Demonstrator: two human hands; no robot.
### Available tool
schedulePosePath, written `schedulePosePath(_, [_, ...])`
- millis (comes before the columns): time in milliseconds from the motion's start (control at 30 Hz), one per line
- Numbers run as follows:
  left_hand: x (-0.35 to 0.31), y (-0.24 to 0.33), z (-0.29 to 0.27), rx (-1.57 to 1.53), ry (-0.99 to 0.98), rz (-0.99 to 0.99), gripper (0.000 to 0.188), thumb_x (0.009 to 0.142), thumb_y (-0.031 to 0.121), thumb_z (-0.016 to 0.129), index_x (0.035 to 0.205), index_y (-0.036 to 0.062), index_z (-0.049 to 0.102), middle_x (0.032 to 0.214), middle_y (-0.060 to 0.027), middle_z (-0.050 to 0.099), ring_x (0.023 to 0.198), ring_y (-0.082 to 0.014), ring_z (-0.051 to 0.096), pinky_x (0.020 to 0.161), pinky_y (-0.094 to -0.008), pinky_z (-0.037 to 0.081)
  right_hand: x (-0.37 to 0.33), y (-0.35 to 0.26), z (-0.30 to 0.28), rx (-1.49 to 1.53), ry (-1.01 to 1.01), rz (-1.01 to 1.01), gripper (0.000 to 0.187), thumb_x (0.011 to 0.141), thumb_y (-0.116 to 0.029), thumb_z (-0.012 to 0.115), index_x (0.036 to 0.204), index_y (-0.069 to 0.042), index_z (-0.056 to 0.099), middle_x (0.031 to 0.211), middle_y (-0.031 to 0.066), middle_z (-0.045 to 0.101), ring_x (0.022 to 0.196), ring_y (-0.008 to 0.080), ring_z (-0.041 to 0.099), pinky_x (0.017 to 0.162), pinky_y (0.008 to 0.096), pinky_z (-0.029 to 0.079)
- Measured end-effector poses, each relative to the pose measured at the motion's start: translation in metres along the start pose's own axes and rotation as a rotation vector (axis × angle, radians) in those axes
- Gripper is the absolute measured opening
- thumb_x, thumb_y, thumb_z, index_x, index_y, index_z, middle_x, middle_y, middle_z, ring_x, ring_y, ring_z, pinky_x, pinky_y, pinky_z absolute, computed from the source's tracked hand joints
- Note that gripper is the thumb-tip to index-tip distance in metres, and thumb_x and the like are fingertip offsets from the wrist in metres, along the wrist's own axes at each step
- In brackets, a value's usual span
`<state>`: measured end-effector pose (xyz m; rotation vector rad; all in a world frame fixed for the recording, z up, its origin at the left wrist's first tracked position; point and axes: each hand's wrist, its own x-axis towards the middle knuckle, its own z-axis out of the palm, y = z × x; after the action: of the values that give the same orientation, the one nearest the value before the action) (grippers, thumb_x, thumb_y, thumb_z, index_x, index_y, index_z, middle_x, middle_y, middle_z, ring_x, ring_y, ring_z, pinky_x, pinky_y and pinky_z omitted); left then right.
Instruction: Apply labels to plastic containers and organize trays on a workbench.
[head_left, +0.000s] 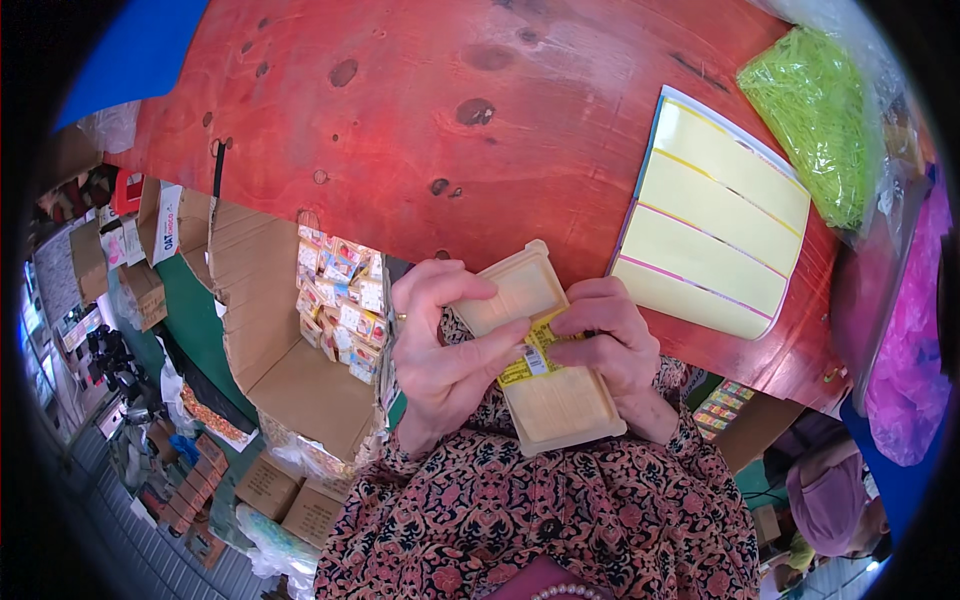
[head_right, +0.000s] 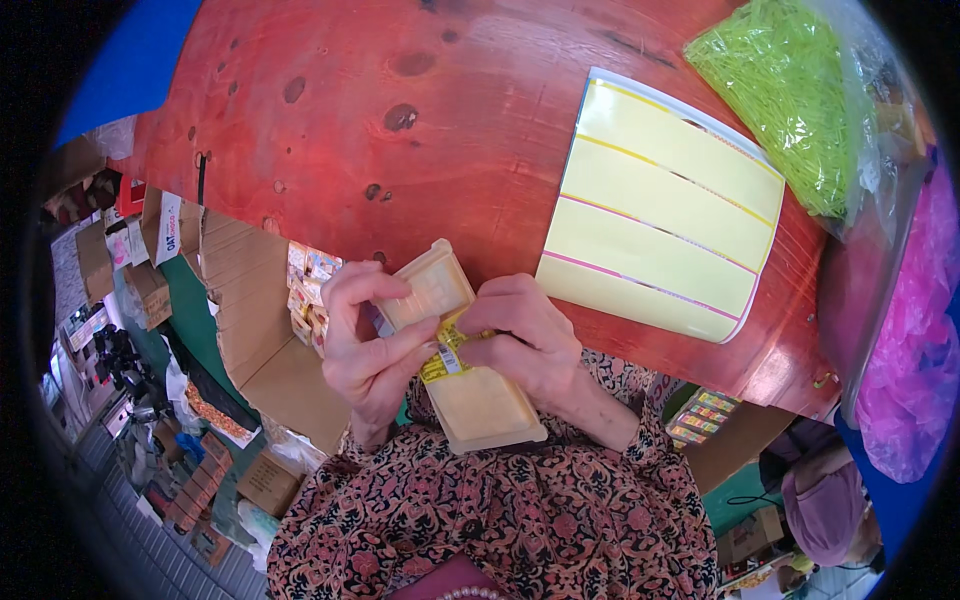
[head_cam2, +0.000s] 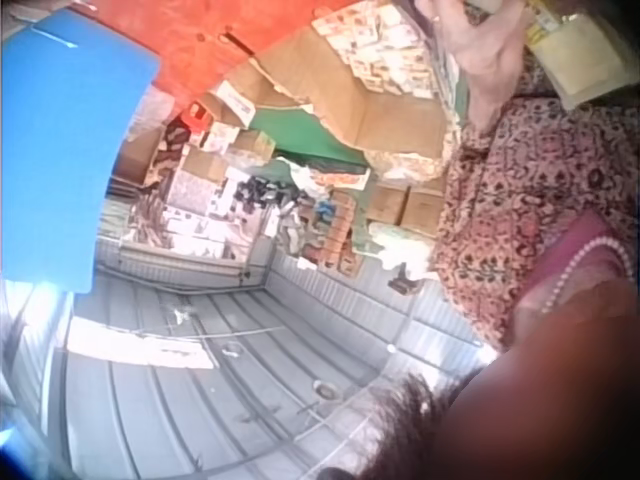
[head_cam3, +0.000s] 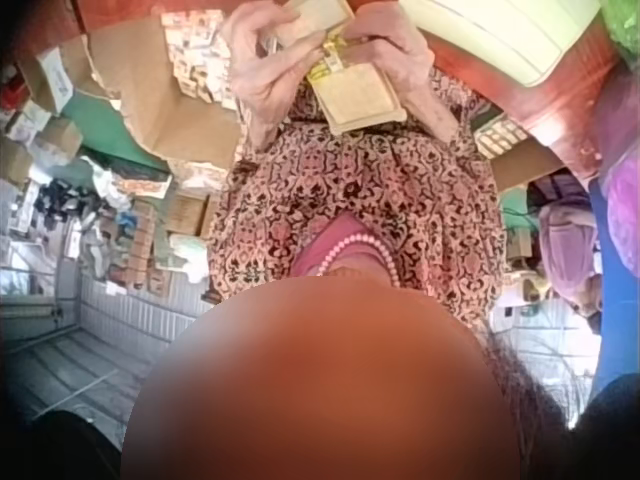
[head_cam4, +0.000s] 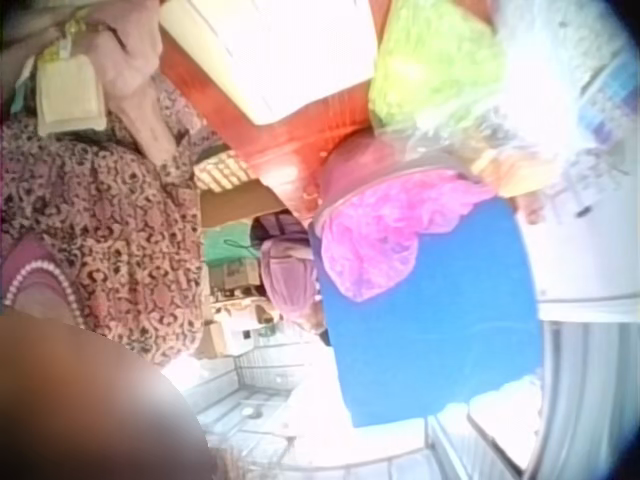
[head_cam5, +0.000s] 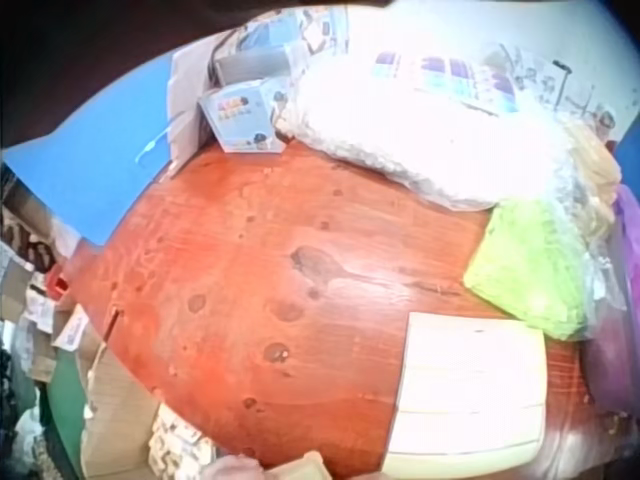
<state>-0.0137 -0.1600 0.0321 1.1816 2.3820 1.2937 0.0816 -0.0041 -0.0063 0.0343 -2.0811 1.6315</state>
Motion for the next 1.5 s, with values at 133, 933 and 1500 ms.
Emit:
schedulePosePath(133, [-0.002,-0.002,0.003,-0.011,0.054,-0.002,0.028,0.061,0.01,0.075,0.089,0.0123,0.073,0.108,-0.0121,0.055,0.102,-0.0345,0.047,0.087,-0.0436,0.041,0.002,0.001,0.002,0.001,0.006,-0.014,0.023,0.054,-0.012,0.07,0.075,-0.005,0.063,0.088,0.0078,0.059,0.083,0.0272,0.056,0.065,0.0324,0.048])
schedulePosePath(933, [0.001,-0.002,0.0,-0.272,0.26,-0.331,0.049,0.077,0.033,0.068,0.113,0.0003,0.06,0.111,-0.0172,0.057,0.108,-0.0295,0.052,0.093,-0.039,0.04,0.007,0.002,0.014,0.178,0.159,0.023,0.02,0.059,-0.014,0.073,0.071,-0.005,0.06,0.084,0.009,0.058,0.074,0.0227,0.055,0.062,0.0299,0.046])
schedulePosePath(1500, [0.003,0.028,-0.008,-0.018,-0.192,0.12,0.029,0.073,0.011,0.063,0.1,-0.0006,0.065,0.104,-0.0165,0.065,0.106,-0.0323,0.06,0.097,-0.0479,0.041,0.001,-0.015,0.01,0.266,0.166,0.3,0.022,0.074,-0.009,0.071,0.091,-0.003,0.059,0.092,0.0111,0.056,0.077,0.0167,0.056,0.067,0.0247,0.045])
